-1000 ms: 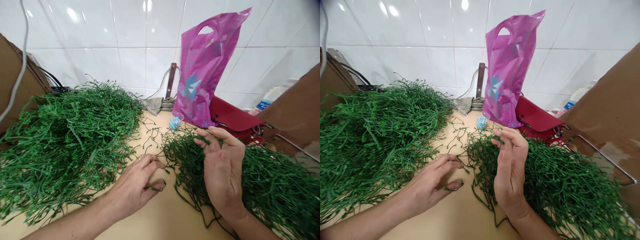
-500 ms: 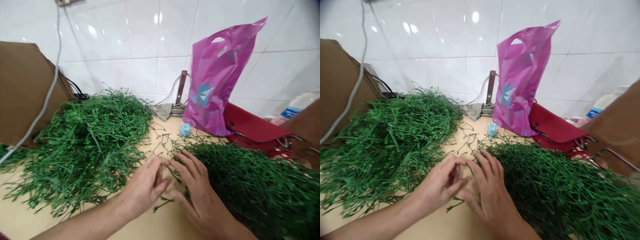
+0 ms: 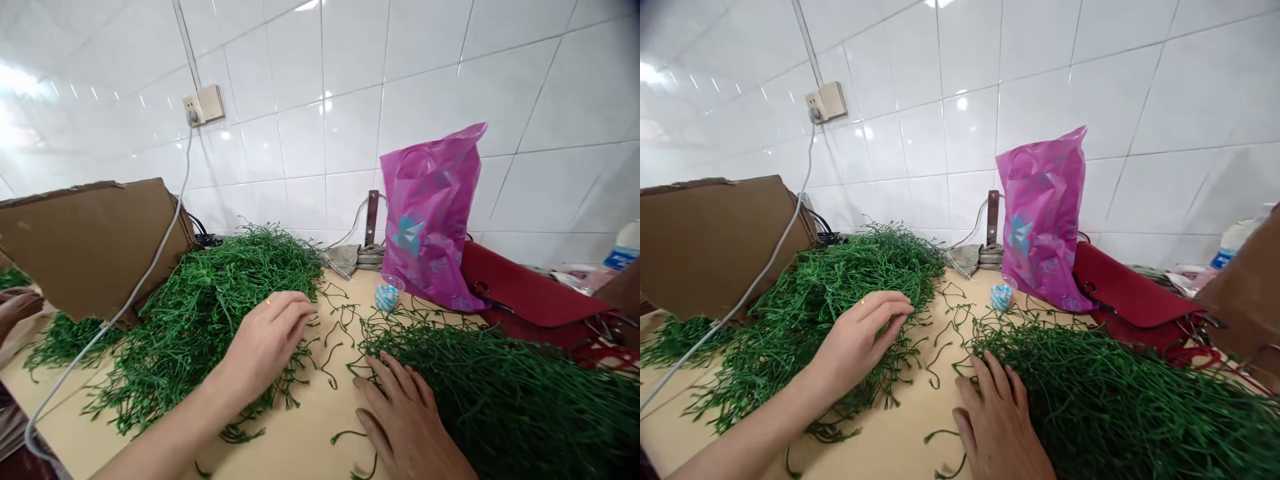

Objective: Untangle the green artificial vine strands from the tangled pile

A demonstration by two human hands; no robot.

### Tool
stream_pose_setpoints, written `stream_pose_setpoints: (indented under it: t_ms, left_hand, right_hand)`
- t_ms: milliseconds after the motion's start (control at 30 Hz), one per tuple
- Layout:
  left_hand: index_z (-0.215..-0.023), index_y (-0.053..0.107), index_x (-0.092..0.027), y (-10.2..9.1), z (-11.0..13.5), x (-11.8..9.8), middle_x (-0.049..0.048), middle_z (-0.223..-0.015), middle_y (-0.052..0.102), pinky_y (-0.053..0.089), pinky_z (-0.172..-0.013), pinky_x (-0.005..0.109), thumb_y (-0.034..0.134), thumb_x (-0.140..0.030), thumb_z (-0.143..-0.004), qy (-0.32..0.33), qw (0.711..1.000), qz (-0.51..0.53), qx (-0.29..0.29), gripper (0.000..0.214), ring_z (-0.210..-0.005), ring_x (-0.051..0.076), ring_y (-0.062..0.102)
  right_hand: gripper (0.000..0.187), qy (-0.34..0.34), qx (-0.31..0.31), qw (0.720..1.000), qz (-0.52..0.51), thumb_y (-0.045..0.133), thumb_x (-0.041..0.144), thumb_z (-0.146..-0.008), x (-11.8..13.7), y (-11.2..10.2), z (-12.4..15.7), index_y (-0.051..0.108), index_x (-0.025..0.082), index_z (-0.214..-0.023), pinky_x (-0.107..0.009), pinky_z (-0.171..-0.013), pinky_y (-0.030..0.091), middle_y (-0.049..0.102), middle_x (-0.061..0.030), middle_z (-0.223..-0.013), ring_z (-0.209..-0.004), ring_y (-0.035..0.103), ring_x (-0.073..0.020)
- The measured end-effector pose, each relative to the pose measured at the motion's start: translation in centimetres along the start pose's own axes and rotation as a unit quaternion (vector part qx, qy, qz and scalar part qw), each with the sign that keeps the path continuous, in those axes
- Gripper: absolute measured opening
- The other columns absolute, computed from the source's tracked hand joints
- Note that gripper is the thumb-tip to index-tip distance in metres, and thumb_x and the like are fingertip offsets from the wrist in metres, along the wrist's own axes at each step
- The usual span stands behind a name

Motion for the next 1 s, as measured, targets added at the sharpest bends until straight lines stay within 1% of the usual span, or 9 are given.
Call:
stream_pose_setpoints:
  t_ms: [100, 233, 367, 500, 533, 633, 767, 900, 1000]
  left_hand:
    - [-0.118, 0.064, -0.014, 1.5, -2.5, 2.2, 0.0126, -0.121, 0.069, 0.051, -0.094, 0.04, 0.042, -0.006, -0.096, 0.023, 0.993, -0.081, 0.086, 0.032, -0.109, 0.025, 0.065]
    - [-0.117, 0.067, -0.02, 5.7, -5.2, 4.9, 0.0105, -0.128, 0.068, 0.045, -0.102, 0.04, 0.045, -0.001, -0.09, 0.064, 0.971, -0.089, 0.211, 0.039, -0.127, 0.025, 0.057]
    - [-0.089, 0.071, -0.023, 6.9, -6.3, 6.6, 0.0053, -0.102, 0.075, 0.044, -0.1, 0.034, 0.062, -0.011, -0.086, 0.065, 0.965, -0.084, 0.239, 0.014, -0.109, 0.022, 0.067]
    - [-0.095, 0.065, -0.022, 2.4, -6.9, 8.1, 0.0071, -0.095, 0.074, 0.049, -0.086, 0.036, 0.052, -0.024, -0.095, 0.011, 0.98, -0.104, 0.169, 0.013, -0.09, 0.024, 0.069]
    - [-0.102, 0.062, -0.022, 0.3, -7.1, 8.7, 0.0082, -0.099, 0.073, 0.05, -0.081, 0.035, 0.047, -0.028, -0.098, -0.022, 0.986, -0.11, 0.127, 0.017, -0.089, 0.024, 0.069]
    - [-0.108, 0.058, -0.021, -8.0, -6.9, 9.9, 0.0043, -0.098, 0.074, 0.05, -0.079, 0.03, 0.051, -0.029, -0.097, -0.129, 0.982, -0.09, -0.104, 0.015, -0.089, 0.02, 0.069]
    - [-0.123, 0.052, -0.014, -14.1, -6.5, 9.2, 0.0035, -0.118, 0.071, 0.051, -0.092, 0.03, 0.042, -0.026, -0.103, -0.129, 0.955, -0.11, -0.244, 0.026, -0.097, 0.013, 0.067]
    - [-0.115, 0.061, -0.014, -16.2, -7.1, 9.5, -0.0011, -0.102, 0.074, 0.053, -0.088, 0.032, 0.054, -0.024, -0.097, -0.124, 0.939, -0.088, -0.309, 0.022, -0.088, 0.012, 0.068]
    - [-0.097, 0.069, -0.017, -13.7, -8.2, 8.5, -0.0028, -0.084, 0.072, 0.054, -0.076, 0.029, 0.066, -0.031, -0.09, -0.11, 0.972, -0.009, -0.207, 0.016, -0.076, 0.013, 0.065]
  right_hand:
    - [0.022, 0.029, 0.008, 0.999, -0.025, 0.056, 0.034, -0.094, -0.2, 0.3, 0.0, 0.07, 0.031, -0.11, -0.05, -0.099, 0.041, 0.071, -0.0045, -0.125, -0.123, 0.057, -0.0294]
    - [0.022, 0.05, 0.011, 0.998, -0.035, 0.055, 0.034, -0.095, -0.1, 0.5, 0.0, 0.071, 0.03, -0.109, -0.053, -0.101, 0.04, 0.071, -0.0051, -0.124, -0.124, 0.056, -0.0303]
    - [0.021, 0.048, 0.031, 0.998, -0.028, 0.056, 0.033, -0.095, 0.0, 0.3, -0.1, 0.072, 0.03, -0.109, -0.053, -0.101, 0.04, 0.07, -0.0061, -0.124, -0.124, 0.056, -0.0304]
    - [0.021, 0.045, 0.051, 0.997, -0.031, 0.057, 0.032, -0.095, 0.0, 0.1, -0.3, 0.071, 0.029, -0.11, -0.054, -0.102, 0.04, 0.069, -0.007, -0.126, -0.125, 0.055, -0.0303]
    - [0.02, 0.049, 0.05, 0.997, -0.034, 0.057, 0.032, -0.095, -0.1, 0.0, -0.3, 0.071, 0.029, -0.109, -0.055, -0.102, 0.04, 0.069, -0.0072, -0.126, -0.125, 0.054, -0.0306]
    - [0.018, 0.069, 0.036, 0.996, -0.053, 0.056, 0.031, -0.095, -0.4, 0.0, -0.2, 0.071, 0.03, -0.105, -0.06, -0.102, 0.036, 0.069, -0.0064, -0.127, -0.126, 0.054, -0.032]
    - [0.018, 0.08, 0.011, 0.993, -0.08, 0.055, 0.027, -0.094, -0.5, -0.2, -0.1, 0.071, 0.032, -0.099, -0.063, -0.102, 0.032, 0.072, -0.0032, -0.123, -0.124, 0.057, -0.032]
    - [0.018, 0.056, 0.008, 0.995, -0.078, 0.057, 0.024, -0.092, -0.5, -0.8, -0.5, 0.07, 0.033, -0.099, -0.061, -0.102, 0.031, 0.071, -0.0013, -0.124, -0.126, 0.056, -0.0317]
    - [0.025, 0.045, -0.034, 0.995, -0.082, 0.056, 0.021, -0.092, -0.6, -2.2, -0.9, 0.067, 0.032, -0.112, -0.055, -0.101, 0.037, 0.068, -0.0043, -0.129, -0.126, 0.056, -0.0312]
Point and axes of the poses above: each hand's wrist, its own z-axis away from the middle knuckle, its own y-axis out of the palm, x = y × z, the point moved 9 cm from there along -z, towards the middle knuckle
